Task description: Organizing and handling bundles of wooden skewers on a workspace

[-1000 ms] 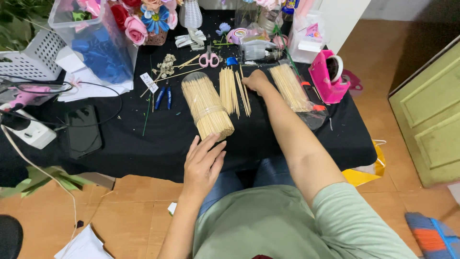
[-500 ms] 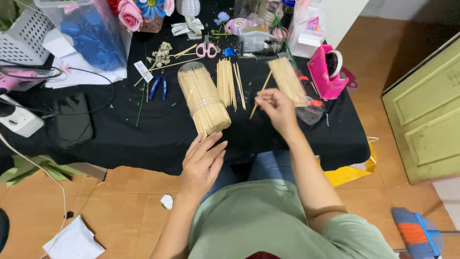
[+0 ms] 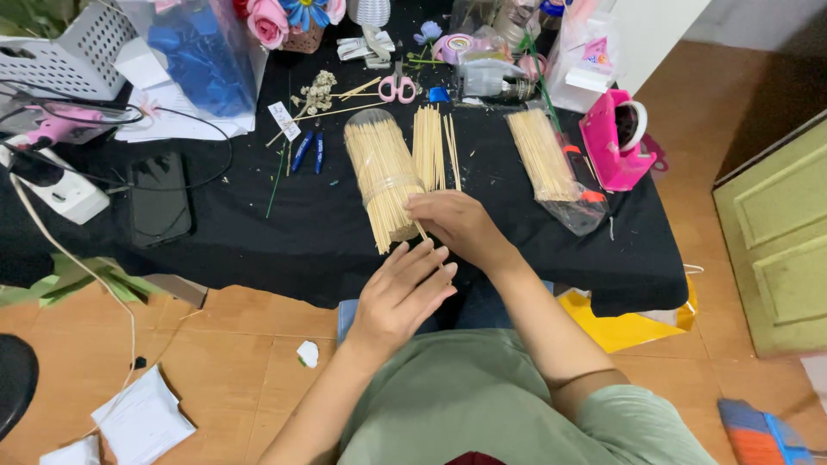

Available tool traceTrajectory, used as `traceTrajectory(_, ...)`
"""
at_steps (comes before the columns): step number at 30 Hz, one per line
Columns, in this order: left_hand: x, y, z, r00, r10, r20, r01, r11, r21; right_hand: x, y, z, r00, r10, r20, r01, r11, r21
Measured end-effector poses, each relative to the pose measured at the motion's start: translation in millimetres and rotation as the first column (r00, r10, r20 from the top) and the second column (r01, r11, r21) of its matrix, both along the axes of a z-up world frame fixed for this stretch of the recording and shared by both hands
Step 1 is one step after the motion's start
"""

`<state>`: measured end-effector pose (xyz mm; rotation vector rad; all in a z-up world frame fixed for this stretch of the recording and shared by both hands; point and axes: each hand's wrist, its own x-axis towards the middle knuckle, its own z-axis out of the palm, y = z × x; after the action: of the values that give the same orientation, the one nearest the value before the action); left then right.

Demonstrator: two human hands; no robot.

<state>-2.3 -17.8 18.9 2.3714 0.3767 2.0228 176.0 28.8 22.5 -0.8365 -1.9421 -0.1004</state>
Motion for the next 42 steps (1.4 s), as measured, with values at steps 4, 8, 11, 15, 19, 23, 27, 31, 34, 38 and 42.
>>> traceTrajectory(4, 3, 10, -7, 0.998, 0.066, 0.0, -0.066, 0.996, 0.064, -2, 19, -6, 0.991, -0.088, 0.1, 0.085, 0.996, 0.032)
traceTrajectory(8, 1, 25, -16, 0.993, 0.068, -0.094, -0.067, 0.998, 0.012, -3, 19, -3, 0.99, -0.111, 0.092, 0.108, 0.994, 0.032)
traceTrajectory(11, 0, 42, -20, 0.989, 0.062, -0.135, -0.07, 0.996, -0.05, 8, 11, -9, 0.993, -0.119, 0.018, 0.119, 0.993, -0.001)
traceTrajectory(15, 0, 60, -26, 0.975, 0.086, -0.204, -0.114, 0.985, -0.129, 33, 0, -31, 0.97, -0.188, -0.152, 0.175, 0.98, -0.091)
traceTrajectory(19, -1, 68, -28, 0.953, 0.091, -0.288, -0.151, 0.97, -0.193, 55, -1, -53, 0.956, -0.225, -0.191, 0.202, 0.97, -0.132)
traceTrajectory(23, 0, 76, -31, 0.929, 0.112, -0.354, -0.194, 0.959, -0.207, 62, -2, -58, 0.901, -0.267, -0.342, 0.201, 0.955, -0.217)
traceTrajectory(27, 1, 78, -31, 0.91, 0.147, -0.388, -0.239, 0.95, -0.2, 73, 7, -72, 0.842, -0.308, -0.443, 0.19, 0.938, -0.291)
traceTrajectory(31, -3, 55, -13, 0.946, 0.095, -0.311, -0.174, 0.955, -0.24, 95, 35, -70, 0.807, -0.441, -0.392, 0.294, 0.877, -0.381)
traceTrajectory(34, -5, 43, -8, 0.959, 0.085, -0.27, -0.157, 0.954, -0.255, 114, 77, -58, 0.84, -0.524, -0.141, 0.425, 0.797, -0.429)
traceTrajectory(38, -7, 33, -12, 0.968, 0.066, -0.24, -0.122, 0.966, -0.228, 114, 126, -44, 0.768, -0.615, 0.181, 0.589, 0.566, -0.577)
traceTrajectory(42, -13, 27, -6, 0.986, 0.027, -0.164, -0.062, 0.974, -0.217, 117, 182, -56, 0.636, -0.671, 0.381, 0.693, 0.278, -0.665)
